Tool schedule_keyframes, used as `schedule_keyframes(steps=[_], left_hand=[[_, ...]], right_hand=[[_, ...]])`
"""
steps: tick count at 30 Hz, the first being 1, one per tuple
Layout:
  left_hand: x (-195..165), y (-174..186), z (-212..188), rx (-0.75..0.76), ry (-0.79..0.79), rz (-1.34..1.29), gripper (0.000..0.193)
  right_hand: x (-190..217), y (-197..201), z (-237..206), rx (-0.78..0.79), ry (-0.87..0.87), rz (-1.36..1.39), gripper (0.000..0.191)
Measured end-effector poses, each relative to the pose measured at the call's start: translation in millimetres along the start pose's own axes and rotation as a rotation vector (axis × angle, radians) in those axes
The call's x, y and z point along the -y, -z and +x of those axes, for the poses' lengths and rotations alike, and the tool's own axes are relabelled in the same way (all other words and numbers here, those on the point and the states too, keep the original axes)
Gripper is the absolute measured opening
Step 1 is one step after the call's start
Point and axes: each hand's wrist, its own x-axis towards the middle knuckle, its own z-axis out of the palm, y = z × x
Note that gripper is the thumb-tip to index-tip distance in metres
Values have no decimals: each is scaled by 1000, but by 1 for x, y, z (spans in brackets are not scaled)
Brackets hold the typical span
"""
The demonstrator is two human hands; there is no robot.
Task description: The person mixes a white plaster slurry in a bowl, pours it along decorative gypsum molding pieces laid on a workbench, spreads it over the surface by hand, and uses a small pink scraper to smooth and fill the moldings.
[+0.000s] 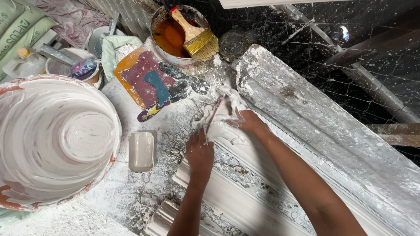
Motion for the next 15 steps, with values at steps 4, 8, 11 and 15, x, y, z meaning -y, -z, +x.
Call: schedule_keyframes(steps=[4, 8, 11, 15], left_hand=[[-17, -2, -20, 128, -46, 31, 67], [-40, -1, -41, 115, -90, -42, 71], [-57, -2, -57, 159, -109, -78, 72], [-79, -11, -83, 132, -187, -99, 74]], right_hand=[[-24, -2, -23, 82, -88, -67, 81], [-49, -1, -56, 113, -155, -64, 75], [-66, 2, -87, 133, -127, -32, 71], [-87, 3, -125, 174, -285, 24, 68]])
